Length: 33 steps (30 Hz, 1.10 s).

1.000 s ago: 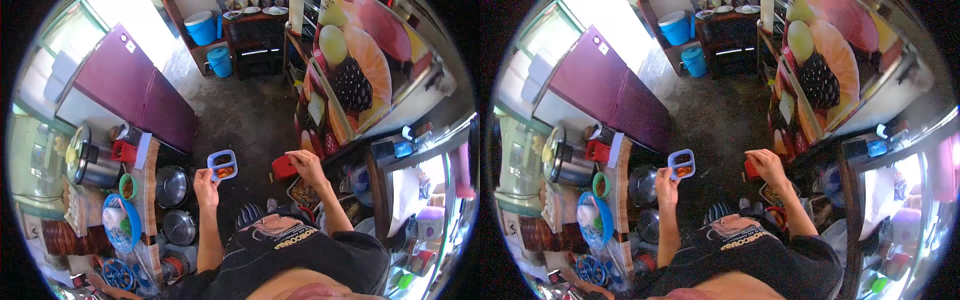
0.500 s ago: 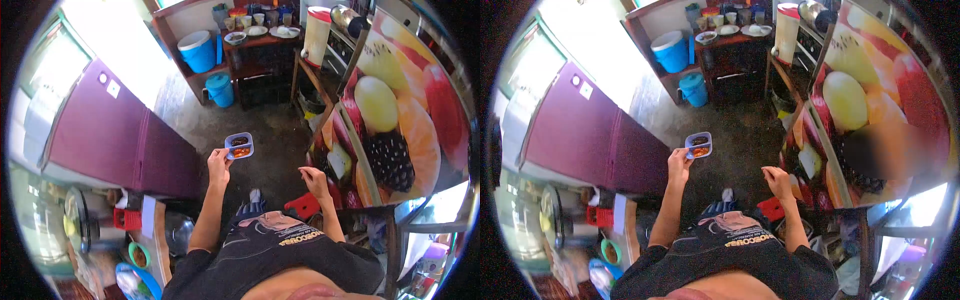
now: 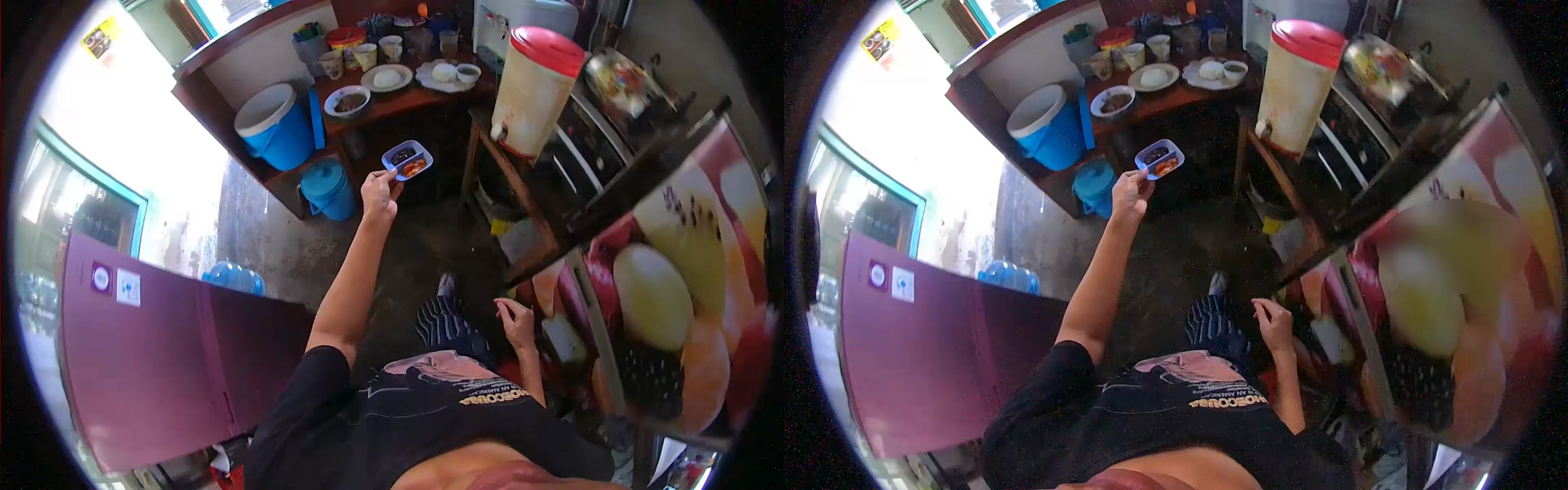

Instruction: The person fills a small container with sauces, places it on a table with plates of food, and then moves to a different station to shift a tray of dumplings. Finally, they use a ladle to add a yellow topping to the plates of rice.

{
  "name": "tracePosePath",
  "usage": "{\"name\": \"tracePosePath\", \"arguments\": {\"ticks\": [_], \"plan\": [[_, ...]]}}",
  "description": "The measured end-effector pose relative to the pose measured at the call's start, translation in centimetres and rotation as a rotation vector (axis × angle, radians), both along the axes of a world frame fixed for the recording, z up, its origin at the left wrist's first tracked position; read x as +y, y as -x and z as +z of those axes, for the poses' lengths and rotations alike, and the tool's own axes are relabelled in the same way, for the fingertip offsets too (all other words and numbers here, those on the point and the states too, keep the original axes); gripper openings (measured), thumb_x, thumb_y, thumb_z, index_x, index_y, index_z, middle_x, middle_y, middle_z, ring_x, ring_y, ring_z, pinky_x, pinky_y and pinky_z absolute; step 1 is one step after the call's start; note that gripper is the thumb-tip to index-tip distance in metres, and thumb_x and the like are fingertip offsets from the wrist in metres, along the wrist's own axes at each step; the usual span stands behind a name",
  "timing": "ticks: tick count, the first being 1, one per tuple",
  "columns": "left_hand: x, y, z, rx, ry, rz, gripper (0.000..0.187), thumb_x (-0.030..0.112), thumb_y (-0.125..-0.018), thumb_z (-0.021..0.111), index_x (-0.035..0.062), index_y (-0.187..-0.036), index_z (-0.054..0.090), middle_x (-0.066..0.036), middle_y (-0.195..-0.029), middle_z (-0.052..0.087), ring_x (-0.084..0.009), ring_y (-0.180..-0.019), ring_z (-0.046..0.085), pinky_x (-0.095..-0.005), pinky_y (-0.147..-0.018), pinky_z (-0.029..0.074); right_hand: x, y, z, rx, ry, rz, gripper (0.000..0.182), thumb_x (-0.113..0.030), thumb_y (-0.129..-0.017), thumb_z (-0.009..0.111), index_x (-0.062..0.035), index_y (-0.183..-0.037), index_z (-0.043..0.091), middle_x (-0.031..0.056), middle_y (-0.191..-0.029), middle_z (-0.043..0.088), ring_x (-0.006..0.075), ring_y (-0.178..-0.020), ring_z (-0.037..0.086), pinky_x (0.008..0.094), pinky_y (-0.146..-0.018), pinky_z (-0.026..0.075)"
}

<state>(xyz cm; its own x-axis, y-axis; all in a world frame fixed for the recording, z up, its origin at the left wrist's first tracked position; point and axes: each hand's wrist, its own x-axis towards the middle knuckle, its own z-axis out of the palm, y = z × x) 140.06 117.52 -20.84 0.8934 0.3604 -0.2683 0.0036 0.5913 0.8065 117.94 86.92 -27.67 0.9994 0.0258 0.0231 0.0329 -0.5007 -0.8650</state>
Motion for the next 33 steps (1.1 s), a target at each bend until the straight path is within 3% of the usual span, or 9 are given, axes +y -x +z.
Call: {"name": "tracePosePath", "arguments": {"ticks": [3, 5, 8, 12, 15, 22, 25, 31, 33], "plan": [[-0.8, -9.9, -0.3, 0.012, 0.03, 0.02, 0.014, 0.001, -0.076, 0.06, 0.0078, -0.079, 0.048, -0.003, -0.072, 0.055, -0.0142, -0.067, 0.055, -0.0289, -0.062, 0.048, 0.9, -8.2, 0.3, 0.034, -0.002, -0.002, 0.016, -0.01, -0.082, 0.054, 0.0002, -0.09, 0.063, 0.0133, -0.074, 0.063, 0.0194, -0.065, 0.061, 0.0289, -0.06, 0.046], [-1.7, -15.4, -0.8, 0.006, 0.047, 0.039, 0.015, 0.0, -0.076, 0.059, 0.0083, -0.078, 0.047, -0.004, -0.072, 0.054, -0.0144, -0.066, 0.055, -0.0295, -0.062, 0.048, 1.1, -13.4, -0.3, -0.083, -0.006, 0.013, 0.014, -0.009, -0.082, 0.055, -0.0012, -0.09, 0.064, 0.0114, -0.072, 0.063, 0.0162, -0.061, 0.061, 0.0268, -0.056, 0.046], [-2.7, -24.9, -2.5, -0.014, 0.072, 0.092, 0.018, -0.003, -0.074, 0.059, 0.008, -0.078, 0.047, -0.004, -0.073, 0.054, -0.014, -0.064, 0.055, -0.0303, -0.059, 0.049, 1.5, -20.8, 1.4, -0.086, 0.019, 0.081, 0.015, -0.009, -0.083, 0.054, 0.0005, -0.09, 0.062, 0.0136, -0.077, 0.062, 0.0206, -0.065, 0.061, 0.0308, -0.06, 0.046], [-4.4, -35.6, -5.2, 0.128, 0.104, 0.244, 0.022, -0.008, -0.07, 0.061, 0.0057, -0.074, 0.045, -0.005, -0.071, 0.053, -0.0145, -0.06, 0.054, -0.0277, -0.05, 0.049, 1.8, -27.6, 2.8, -0.054, 0.016, 0.057, 0.015, -0.008, -0.083, 0.054, 0.0006, -0.091, 0.062, 0.0135, -0.077, 0.062, 0.0209, -0.065, 0.06, 0.0304, -0.061, 0.046], [-4.5, -43.9, -9.2, 0.145, -0.024, 0.284, 0.021, -0.006, -0.07, 0.062, 0.0048, -0.071, 0.044, -0.006, -0.067, 0.053, -0.0158, -0.058, 0.055, -0.0267, -0.05, 0.051, 2.1, -31.1, 2.7, -0.002, 0.012, -0.009, 0.015, -0.008, -0.083, 0.054, 0.0004, -0.091, 0.062, 0.013, -0.076, 0.062, 0.0205, -0.065, 0.06, 0.0297, -0.061, 0.046], [-5.9, -55.3, -10.9, 0.349, -0.051, 0.428, 0.02, -0.004, -0.069, 0.064, 0.0041, -0.07, 0.045, -0.01, -0.068, 0.055, -0.0178, -0.054, 0.055, -0.0324, -0.043, 0.046, 4.0, -35.4, 0.8, 0.147, -0.005, -0.233, 0.014, -0.008, -0.082, 0.054, -0.0002, -0.091, 0.063, 0.0119, -0.074, 0.062, 0.0196, -0.065, 0.06, 0.0284, -0.061, 0.046], [-5.8, -58.6, -12.9, 0.397, -0.23, 0.442, 0.019, -0.006, -0.067, 0.062, 0.0028, -0.071, 0.046, -0.011, -0.07, 0.056, -0.0203, -0.058, 0.055, -0.0346, -0.05, 0.048, 5.4, -37.6, 0.3, 0.181, 0.009, -0.266, 0.014, -0.008, -0.082, 0.055, -0.0022, -0.091, 0.063, 0.0116, -0.074, 0.062, 0.0196, -0.065, 0.06, 0.0285, -0.061, 0.046], [-5.6, -61.7, -15.0, 0.47, -0.318, 0.467, 0.013, -0.006, -0.065, 0.056, 0.0002, -0.073, 0.048, -0.016, -0.073, 0.057, -0.0292, -0.067, 0.056, -0.0389, -0.068, 0.046, 7.9, -41.7, -0.4, 0.176, -0.028, -0.273, 0.013, -0.01, -0.082, 0.056, -0.0033, -0.09, 0.064, 0.0116, -0.074, 0.062, 0.021, -0.066, 0.061, 0.0291, -0.061, 0.046], [-5.5, -62.2, -16.0, 0.479, -0.363, 0.462, 0.012, -0.005, -0.065, 0.056, -0.0005, -0.074, 0.049, -0.017, -0.074, 0.058, -0.0308, -0.068, 0.057, -0.0391, -0.068, 0.046, 8.5, -42.9, -0.2, 0.196, -0.042, -0.251, 0.013, -0.01, -0.082, 0.056, -0.0035, -0.09, 0.064, 0.0116, -0.075, 0.062, 0.0219, -0.067, 0.061, 0.0294, -0.062, 0.046]]}}
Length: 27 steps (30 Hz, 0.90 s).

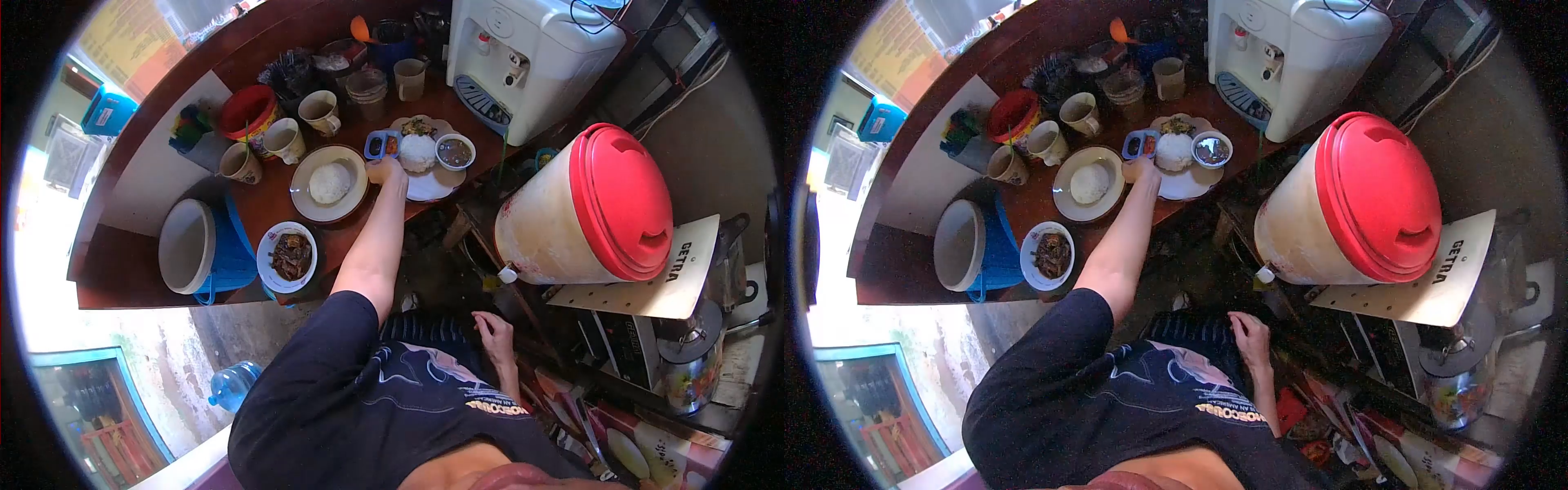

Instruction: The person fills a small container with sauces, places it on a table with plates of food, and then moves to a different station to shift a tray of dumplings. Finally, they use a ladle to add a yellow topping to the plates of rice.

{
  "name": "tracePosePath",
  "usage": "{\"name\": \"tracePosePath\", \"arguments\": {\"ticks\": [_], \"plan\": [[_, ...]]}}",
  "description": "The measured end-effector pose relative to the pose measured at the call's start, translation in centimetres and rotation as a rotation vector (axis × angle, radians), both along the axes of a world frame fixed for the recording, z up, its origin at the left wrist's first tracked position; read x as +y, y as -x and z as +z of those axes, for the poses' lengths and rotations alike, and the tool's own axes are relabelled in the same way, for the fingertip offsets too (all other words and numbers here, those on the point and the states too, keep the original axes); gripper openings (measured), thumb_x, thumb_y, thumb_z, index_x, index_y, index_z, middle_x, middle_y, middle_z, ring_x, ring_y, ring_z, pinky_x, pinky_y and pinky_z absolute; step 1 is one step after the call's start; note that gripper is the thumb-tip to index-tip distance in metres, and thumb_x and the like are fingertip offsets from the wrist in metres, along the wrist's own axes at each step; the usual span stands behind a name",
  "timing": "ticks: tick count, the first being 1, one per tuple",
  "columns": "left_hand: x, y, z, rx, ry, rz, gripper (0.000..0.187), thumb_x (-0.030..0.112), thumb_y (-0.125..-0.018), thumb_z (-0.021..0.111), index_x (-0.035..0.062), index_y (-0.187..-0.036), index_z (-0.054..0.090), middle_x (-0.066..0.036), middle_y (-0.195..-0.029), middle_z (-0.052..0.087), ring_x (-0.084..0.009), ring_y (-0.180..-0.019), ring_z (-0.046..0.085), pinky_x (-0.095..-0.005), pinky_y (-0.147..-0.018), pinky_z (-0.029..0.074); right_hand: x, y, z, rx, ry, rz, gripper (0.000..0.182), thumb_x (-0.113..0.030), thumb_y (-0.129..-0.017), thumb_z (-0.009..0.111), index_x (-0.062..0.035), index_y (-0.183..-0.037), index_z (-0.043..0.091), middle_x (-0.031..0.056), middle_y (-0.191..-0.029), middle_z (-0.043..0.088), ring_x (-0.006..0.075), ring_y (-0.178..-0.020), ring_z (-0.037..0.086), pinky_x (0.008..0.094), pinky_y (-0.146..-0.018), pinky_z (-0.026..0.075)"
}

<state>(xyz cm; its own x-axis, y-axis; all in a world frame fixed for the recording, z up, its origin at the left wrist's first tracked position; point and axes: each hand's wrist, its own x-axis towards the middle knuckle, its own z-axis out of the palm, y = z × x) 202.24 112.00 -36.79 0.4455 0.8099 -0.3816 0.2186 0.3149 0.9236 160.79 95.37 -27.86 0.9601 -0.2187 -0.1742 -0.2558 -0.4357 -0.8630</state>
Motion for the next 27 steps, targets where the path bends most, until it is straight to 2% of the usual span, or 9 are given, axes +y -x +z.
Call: {"name": "tracePosePath", "arguments": {"ticks": [3, 10, 14, 16, 18, 19, 20, 24, 27], "plan": [[-0.3, 0.8, 0.6, 0.065, -0.059, -0.005, 0.011, -0.003, -0.066, 0.056, -0.0017, -0.075, 0.05, -0.019, -0.076, 0.059, -0.0321, -0.071, 0.058, -0.0397, -0.068, 0.046, 0.2, -1.1, -0.7, -0.078, 0.057, 0.072, 0.014, -0.007, -0.082, 0.055, -0.0015, -0.091, 0.063, 0.0118, -0.077, 0.063, 0.0161, -0.065, 0.06, 0.0261, -0.059, 0.046], [-0.8, 2.7, 5.5, 0.155, -0.057, -0.033, 0.01, -0.001, -0.069, 0.056, -0.0038, -0.078, 0.057, -0.02, -0.079, 0.061, -0.0318, -0.075, 0.06, -0.0404, -0.069, 0.046, -0.8, -2.9, 1.0, -0.077, 0.04, 0.174, 0.014, -0.009, -0.081, 0.055, -0.0024, -0.09, 0.064, 0.0117, -0.076, 0.063, 0.0204, -0.066, 0.06, 0.0292, -0.061, 0.046], [-0.5, 3.5, 3.8, 0.147, -0.231, 0.004, 0.011, -0.001, -0.069, 0.055, -0.004, -0.08, 0.058, -0.019, -0.078, 0.062, -0.0297, -0.073, 0.06, -0.0376, -0.068, 0.046, -1.8, -4.3, 2.8, -0.083, 0.053, 0.271, 0.013, -0.009, -0.081, 0.056, -0.0026, -0.09, 0.063, 0.0123, -0.076, 0.062, 0.0238, -0.068, 0.06, 0.0314, -0.062, 0.046], [0.0, 5.6, 3.6, -0.085, -0.063, -0.034, 0.009, -0.002, -0.069, 0.054, -0.0013, -0.077, 0.056, -0.014, -0.076, 0.061, -0.0218, -0.072, 0.057, -0.033, -0.069, 0.046, -2.1, -5.1, 3.4, -0.105, 0.05, 0.323, 0.013, -0.008, -0.081, 0.056, -0.0024, -0.09, 0.063, 0.0123, -0.075, 0.062, 0.0235, -0.067, 0.06, 0.0311, -0.061, 0.046], [-0.1, 10.7, 6.3, -0.368, -0.023, -0.096, 0.009, -0.004, -0.073, 0.053, 0.0038, -0.077, 0.052, -0.005, -0.072, 0.055, -0.0131, -0.068, 0.051, -0.0283, -0.065, 0.044, -1.5, -6.4, 3.8, -0.133, 0.013, 0.397, 0.014, -0.007, -0.081, 0.056, -0.0023, -0.091, 0.063, 0.0123, -0.074, 0.062, 0.0229, -0.067, 0.061, 0.0306, -0.06, 0.046], [-0.2, 13.5, 7.9, -0.465, 0.054, -0.098, 0.011, -0.005, -0.077, 0.05, 0.0051, -0.081, 0.05, -0.002, -0.071, 0.052, -0.0122, -0.066, 0.05, -0.0257, -0.064, 0.044, -0.9, -6.9, 3.6, -0.15, -0.03, 0.405, 0.012, -0.006, -0.08, 0.057, -0.0013, -0.09, 0.063, 0.0111, -0.071, 0.062, 0.0185, -0.062, 0.059, 0.0282, -0.057, 0.045], [0.0, 17.0, 8.9, -0.512, -0.002, -0.198, 0.012, -0.005, -0.079, 0.048, 0.0034, -0.087, 0.052, -0.005, -0.079, 0.057, -0.0123, -0.073, 0.053, -0.0253, -0.066, 0.044, -0.2, -7.5, 3.6, -0.135, -0.06, 0.44, 0.011, -0.007, -0.08, 0.058, -0.001, -0.089, 0.063, 0.0107, -0.069, 0.061, 0.0167, -0.06, 0.058, 0.0274, -0.056, 0.044], [2.5, 31.5, 8.6, -0.444, -0.061, -0.342, 0.014, -0.005, -0.082, 0.045, 0.0017, -0.093, 0.051, -0.006, -0.078, 0.057, -0.0133, -0.071, 0.057, -0.0278, -0.066, 0.049, 4.2, -9.0, 4.1, -0.13, -0.043, 0.657, 0.013, -0.011, -0.078, 0.064, 0.0014, -0.077, 0.062, 0.0087, -0.061, 0.057, 0.0101, -0.053, 0.048, 0.0255, -0.052, 0.041], [6.2, 42.2, 6.7, -0.15, -0.042, -0.321, 0.012, 0.0, -0.08, 0.048, 0.0002, -0.088, 0.056, -0.008, -0.075, 0.06, -0.0155, -0.069, 0.061, -0.0278, -0.062, 0.051, 7.9, -9.3, 5.4, -0.185, 0.021, 0.866, 0.027, -0.018, -0.081, 0.063, 0.0024, -0.064, 0.056, 0.0073, -0.053, 0.051, 0.0096, -0.049, 0.043, 0.0275, -0.047, 0.036]]}}
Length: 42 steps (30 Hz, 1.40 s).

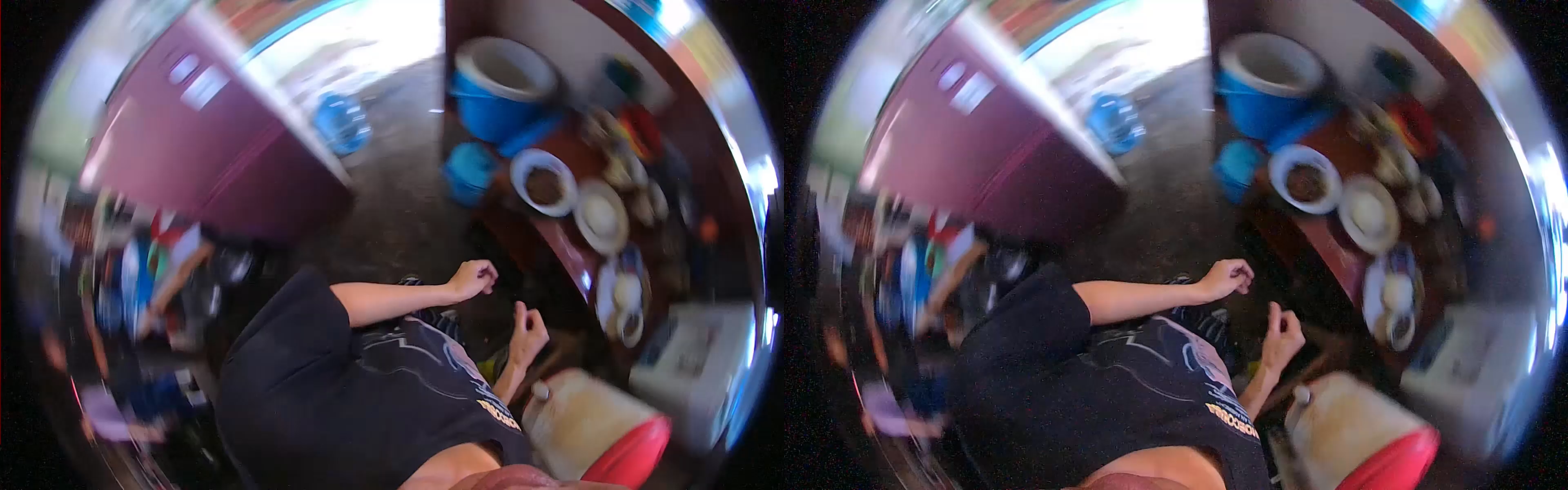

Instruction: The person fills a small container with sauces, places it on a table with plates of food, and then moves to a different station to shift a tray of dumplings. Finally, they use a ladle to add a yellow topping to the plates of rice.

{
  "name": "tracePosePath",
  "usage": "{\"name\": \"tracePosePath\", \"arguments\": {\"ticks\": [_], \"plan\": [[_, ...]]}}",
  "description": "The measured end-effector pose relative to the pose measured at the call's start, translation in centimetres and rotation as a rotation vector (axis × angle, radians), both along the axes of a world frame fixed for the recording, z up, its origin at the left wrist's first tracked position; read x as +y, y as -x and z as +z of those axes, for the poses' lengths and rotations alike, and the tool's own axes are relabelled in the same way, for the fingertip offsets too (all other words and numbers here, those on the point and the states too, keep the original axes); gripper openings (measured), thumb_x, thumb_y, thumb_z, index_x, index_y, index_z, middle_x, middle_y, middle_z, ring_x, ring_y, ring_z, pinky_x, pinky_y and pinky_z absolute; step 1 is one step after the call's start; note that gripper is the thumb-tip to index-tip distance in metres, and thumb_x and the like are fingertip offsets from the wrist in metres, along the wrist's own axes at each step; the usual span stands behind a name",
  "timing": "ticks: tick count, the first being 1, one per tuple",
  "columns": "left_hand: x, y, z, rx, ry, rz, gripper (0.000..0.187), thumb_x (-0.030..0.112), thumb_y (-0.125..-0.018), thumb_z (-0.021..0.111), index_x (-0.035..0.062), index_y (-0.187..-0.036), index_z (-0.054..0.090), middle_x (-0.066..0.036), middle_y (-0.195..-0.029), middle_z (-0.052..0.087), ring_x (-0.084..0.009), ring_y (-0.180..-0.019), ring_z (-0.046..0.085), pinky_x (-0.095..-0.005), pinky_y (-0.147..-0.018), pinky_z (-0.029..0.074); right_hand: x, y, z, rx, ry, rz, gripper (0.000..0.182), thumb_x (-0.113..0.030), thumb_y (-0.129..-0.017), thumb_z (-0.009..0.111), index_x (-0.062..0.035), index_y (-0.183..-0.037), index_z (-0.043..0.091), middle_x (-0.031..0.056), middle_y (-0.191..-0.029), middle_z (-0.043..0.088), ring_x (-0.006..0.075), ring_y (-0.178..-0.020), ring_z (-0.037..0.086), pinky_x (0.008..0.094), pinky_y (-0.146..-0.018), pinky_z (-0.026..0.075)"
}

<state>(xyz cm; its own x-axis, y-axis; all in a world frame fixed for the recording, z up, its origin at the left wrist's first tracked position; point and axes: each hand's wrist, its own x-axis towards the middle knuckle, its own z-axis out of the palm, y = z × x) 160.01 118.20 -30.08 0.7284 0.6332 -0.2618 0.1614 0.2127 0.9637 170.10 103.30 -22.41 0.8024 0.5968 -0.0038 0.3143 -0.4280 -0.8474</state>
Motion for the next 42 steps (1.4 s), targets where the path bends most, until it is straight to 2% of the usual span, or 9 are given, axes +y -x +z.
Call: {"name": "tracePosePath", "arguments": {"ticks": [7, 13, 19, 24, 31, 33, 35, 41, 42], "plan": [[4.4, 24.9, -9.0, 0.745, -0.298, 0.513, 0.014, 0.018, -0.069, 0.055, 0.0077, -0.074, 0.064, -0.011, -0.072, 0.065, -0.0246, -0.067, 0.064, -0.036, -0.063, 0.05, 9.5, 4.6, 1.7, -0.044, 0.04, 0.424, 0.052, -0.034, -0.091, 0.046, 0.0011, -0.052, 0.045, 0.0036, -0.043, 0.035, 0.0104, -0.042, 0.03, 0.0307, -0.042, 0.025], [-2.0, 45.1, -12.7, 0.693, 0.191, 0.898, 0.012, 0.016, -0.07, 0.054, 0.0063, -0.068, 0.06, -0.012, -0.062, 0.06, -0.0232, -0.056, 0.062, -0.0331, -0.058, 0.048, 20.1, 19.7, 2.4, -0.083, -0.124, 0.855, 0.042, -0.026, -0.094, 0.037, 0.0017, -0.067, 0.053, 0.009, -0.057, 0.05, 0.0161, -0.055, 0.045, 0.03, -0.055, 0.038], [-14.2, 60.0, -14.6, 0.57, 0.466, 1.456, 0.007, 0.006, -0.073, 0.055, 0.0014, -0.072, 0.06, -0.009, -0.061, 0.058, -0.0177, -0.053, 0.059, -0.0301, -0.043, 0.045, 28.8, 41.9, 4.5, -0.156, -0.331, 1.555, 0.018, 0.001, -0.082, 0.049, -0.0038, -0.096, 0.058, 0.0144, -0.08, 0.058, 0.0276, -0.069, 0.057, 0.0328, -0.063, 0.045], [-23.4, 63.3, -15.2, 0.046, 0.588, 1.938, 0.007, 0.008, -0.075, 0.056, 0.0018, -0.073, 0.059, -0.008, -0.059, 0.056, -0.0161, -0.046, 0.055, -0.0291, -0.042, 0.048, 33.8, 60.7, 7.1, -0.155, -0.678, 1.966, 0.009, -0.002, -0.078, 0.055, -0.0013, -0.086, 0.06, 0.0143, -0.076, 0.059, 0.0314, -0.074, 0.058, 0.0372, -0.064, 0.045], [-31.3, 54.5, -32.7, -0.922, 0.223, 1.966, 0.023, 0.021, -0.079, 0.05, 0.0116, -0.058, 0.051, -0.005, -0.049, 0.045, -0.0161, -0.038, 0.045, -0.0307, -0.034, 0.037, 43.6, 86.9, 6.8, -0.323, -0.803, 1.98, 0.011, -0.014, -0.078, 0.057, -0.0056, -0.08, 0.063, 0.0172, -0.077, 0.061, 0.0339, -0.074, 0.06, 0.0405, -0.065, 0.048], [-30.1, 53.1, -25.3, -0.395, 0.922, 2.127, 0.018, 0.021, -0.08, 0.05, 0.0119, -0.064, 0.053, -0.004, -0.054, 0.047, -0.0153, -0.041, 0.045, -0.0295, -0.036, 0.035, 47.2, 93.7, 5.8, -0.567, -0.642, 1.918, 0.012, -0.014, -0.076, 0.055, -0.0068, -0.079, 0.065, 0.0185, -0.077, 0.061, 0.0341, -0.076, 0.061, 0.0421, -0.068, 0.048], [-28.4, 51.7, -20.5, -0.359, 1.164, 2.144, 0.013, 0.02, -0.081, 0.05, 0.0123, -0.07, 0.054, -0.003, -0.059, 0.049, -0.0144, -0.044, 0.044, -0.0283, -0.037, 0.034, 50.6, 100.3, 4.7, -0.833, -0.433, 1.84, 0.016, -0.015, -0.077, 0.054, -0.0039, -0.083, 0.065, 0.0193, -0.078, 0.062, 0.0317, -0.08, 0.061, 0.0413, -0.07, 0.048], [-27.8, 50.6, -25.6, -1.053, 0.787, 2.631, 0.012, 0.017, -0.083, 0.047, 0.0083, -0.089, 0.053, -0.008, -0.073, 0.057, -0.0205, -0.063, 0.059, -0.0326, -0.058, 0.053, 53.2, 109.2, -1.1, -0.813, -0.162, 1.728, 0.02, -0.012, -0.078, 0.05, 0.0019, -0.08, 0.065, 0.0227, -0.083, 0.062, 0.0342, -0.083, 0.062, 0.0416, -0.074, 0.05], [-27.7, 51.7, -25.5, -0.92, 0.717, 2.612, 0.012, 0.016, -0.083, 0.047, 0.0072, -0.089, 0.053, -0.009, -0.074, 0.057, -0.0211, -0.063, 0.059, -0.0332, -0.059, 0.053, 52.6, 109.0, -0.8, -0.871, -0.163, 1.729, 0.022, -0.013, -0.08, 0.048, 0.0003, -0.083, 0.065, 0.0223, -0.087, 0.062, 0.0347, -0.084, 0.062, 0.0429, -0.072, 0.051]]}}
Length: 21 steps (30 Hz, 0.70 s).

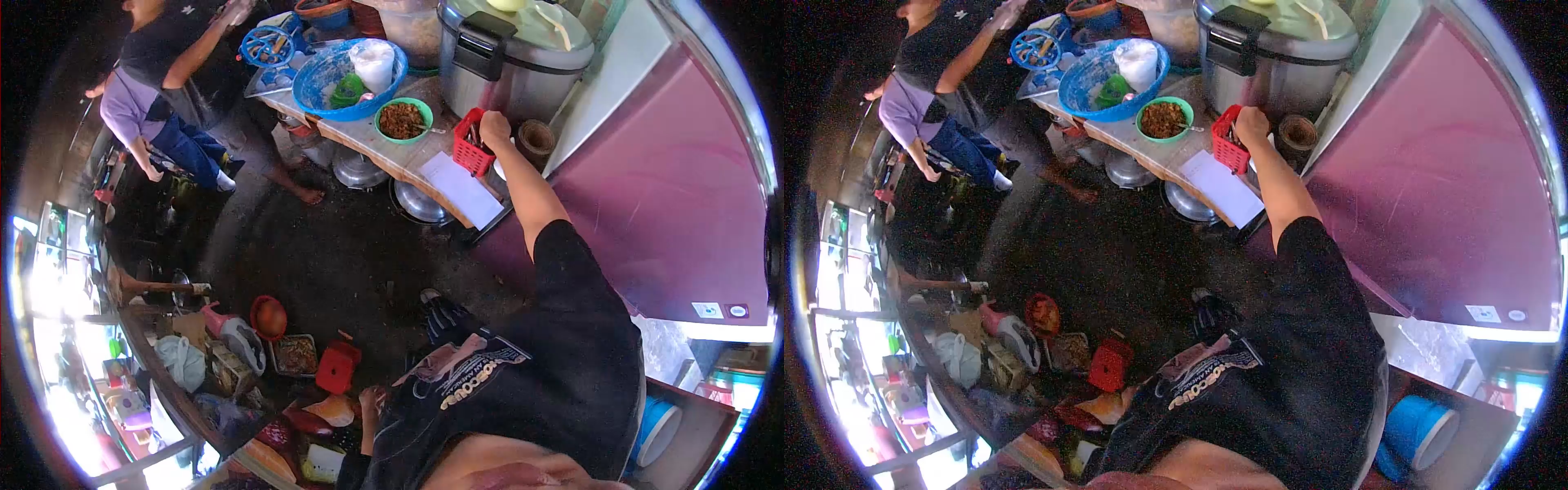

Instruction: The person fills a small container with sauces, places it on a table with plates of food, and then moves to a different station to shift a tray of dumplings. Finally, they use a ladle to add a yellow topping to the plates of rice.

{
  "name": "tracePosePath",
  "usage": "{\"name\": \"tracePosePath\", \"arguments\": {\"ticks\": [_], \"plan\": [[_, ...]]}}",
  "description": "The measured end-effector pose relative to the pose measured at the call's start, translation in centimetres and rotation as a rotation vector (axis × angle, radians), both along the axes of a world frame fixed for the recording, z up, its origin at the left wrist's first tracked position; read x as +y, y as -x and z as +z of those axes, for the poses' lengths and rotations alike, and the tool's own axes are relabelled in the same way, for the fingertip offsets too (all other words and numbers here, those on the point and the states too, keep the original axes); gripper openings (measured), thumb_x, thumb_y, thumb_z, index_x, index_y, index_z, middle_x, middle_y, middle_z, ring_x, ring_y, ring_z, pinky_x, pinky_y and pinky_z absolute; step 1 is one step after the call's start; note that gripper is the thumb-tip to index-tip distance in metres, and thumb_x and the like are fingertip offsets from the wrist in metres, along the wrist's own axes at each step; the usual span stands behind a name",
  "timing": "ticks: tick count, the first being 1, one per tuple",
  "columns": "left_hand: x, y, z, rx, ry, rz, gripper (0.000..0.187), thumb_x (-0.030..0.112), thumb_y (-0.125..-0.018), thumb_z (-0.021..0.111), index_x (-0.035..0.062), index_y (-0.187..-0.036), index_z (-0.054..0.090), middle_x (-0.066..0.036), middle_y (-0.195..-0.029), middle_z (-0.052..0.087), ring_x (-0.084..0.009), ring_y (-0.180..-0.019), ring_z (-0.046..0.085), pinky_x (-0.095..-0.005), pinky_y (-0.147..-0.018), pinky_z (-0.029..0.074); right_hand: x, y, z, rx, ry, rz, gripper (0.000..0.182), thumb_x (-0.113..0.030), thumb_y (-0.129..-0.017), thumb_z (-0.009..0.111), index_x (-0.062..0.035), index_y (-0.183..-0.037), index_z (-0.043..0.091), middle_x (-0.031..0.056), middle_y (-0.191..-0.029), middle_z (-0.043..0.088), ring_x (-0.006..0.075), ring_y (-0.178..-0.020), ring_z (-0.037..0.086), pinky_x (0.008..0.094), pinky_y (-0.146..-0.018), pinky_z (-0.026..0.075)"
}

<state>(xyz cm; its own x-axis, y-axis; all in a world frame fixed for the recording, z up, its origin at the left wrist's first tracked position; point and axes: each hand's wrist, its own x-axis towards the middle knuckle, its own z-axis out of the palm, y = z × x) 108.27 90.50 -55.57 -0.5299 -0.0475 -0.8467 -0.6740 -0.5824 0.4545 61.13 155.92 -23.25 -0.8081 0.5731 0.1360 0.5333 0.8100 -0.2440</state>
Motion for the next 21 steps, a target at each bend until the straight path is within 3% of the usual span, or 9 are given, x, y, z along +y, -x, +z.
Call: {"name": "tracePosePath", "arguments": {"ticks": [4, 8, 14, 17, 18, 21], "plan": [[3.2, 7.6, 0.3, 0.241, 0.156, -0.259, 0.012, 0.012, -0.084, 0.047, 0.0033, -0.091, 0.052, -0.012, -0.076, 0.058, -0.0231, -0.065, 0.06, -0.0351, -0.06, 0.054, -0.5, 0.3, -0.6, -0.079, -0.022, -0.085, 0.024, -0.013, -0.082, 0.046, 0.0003, -0.084, 0.065, 0.0205, -0.089, 0.063, 0.0325, -0.086, 0.062, 0.042, -0.072, 0.051], [10.3, 16.5, 10.8, 0.091, 0.176, -0.264, 0.012, 0.011, -0.086, 0.046, 0.0013, -0.092, 0.051, -0.013, -0.077, 0.058, -0.0241, -0.066, 0.06, -0.036, -0.061, 0.054, -0.1, 0.1, -1.1, -0.057, -0.003, -0.085, 0.022, -0.015, -0.079, 0.05, -0.0003, -0.085, 0.065, 0.022, -0.089, 0.062, 0.0334, -0.085, 0.062, 0.0417, -0.072, 0.051], [10.7, 18.5, 10.5, 0.033, 0.21, -0.287, 0.017, 0.016, -0.09, 0.043, 0.0009, -0.091, 0.052, -0.013, -0.077, 0.058, -0.0246, -0.066, 0.061, -0.0359, -0.061, 0.054, 1.5, -1.0, 0.4, -0.01, 0.047, -0.048, 0.023, -0.019, -0.074, 0.057, 0.0016, -0.082, 0.064, 0.0246, -0.084, 0.061, 0.0365, -0.085, 0.06, 0.0436, -0.074, 0.05], [8.4, 16.7, 6.0, 0.021, 0.056, -0.291, 0.016, 0.015, -0.089, 0.043, 0.0013, -0.091, 0.052, -0.013, -0.078, 0.058, -0.0242, -0.066, 0.061, -0.036, -0.061, 0.054, 1.8, -2.2, 1.6, 0.042, 0.035, 0.02, 0.022, -0.019, -0.075, 0.056, 0.0015, -0.08, 0.064, 0.0236, -0.08, 0.061, 0.0366, -0.084, 0.06, 0.043, -0.076, 0.049], [8.5, 16.3, 6.3, 0.074, 0.17, -0.412, 0.014, 0.013, -0.088, 0.043, 0.0021, -0.092, 0.051, -0.013, -0.079, 0.059, -0.0245, -0.066, 0.061, -0.0358, -0.061, 0.054, 2.1, -2.4, 1.5, 0.065, 0.026, 0.044, 0.022, -0.019, -0.075, 0.056, 0.001, -0.079, 0.064, 0.023, -0.079, 0.061, 0.0366, -0.083, 0.06, 0.0431, -0.076, 0.049], [8.2, 15.4, 7.9, 0.04, 0.177, -0.473, 0.014, 0.013, -0.085, 0.045, 0.0023, -0.092, 0.052, -0.013, -0.08, 0.059, -0.0243, -0.066, 0.061, -0.0361, -0.061, 0.054, 2.3, -3.5, 1.5, 0.177, -0.01, 0.12, 0.022, -0.02, -0.076, 0.054, -0.0006, -0.077, 0.064, 0.0213, -0.077, 0.061, 0.0368, -0.08, 0.06, 0.0437, -0.075, 0.048]]}}
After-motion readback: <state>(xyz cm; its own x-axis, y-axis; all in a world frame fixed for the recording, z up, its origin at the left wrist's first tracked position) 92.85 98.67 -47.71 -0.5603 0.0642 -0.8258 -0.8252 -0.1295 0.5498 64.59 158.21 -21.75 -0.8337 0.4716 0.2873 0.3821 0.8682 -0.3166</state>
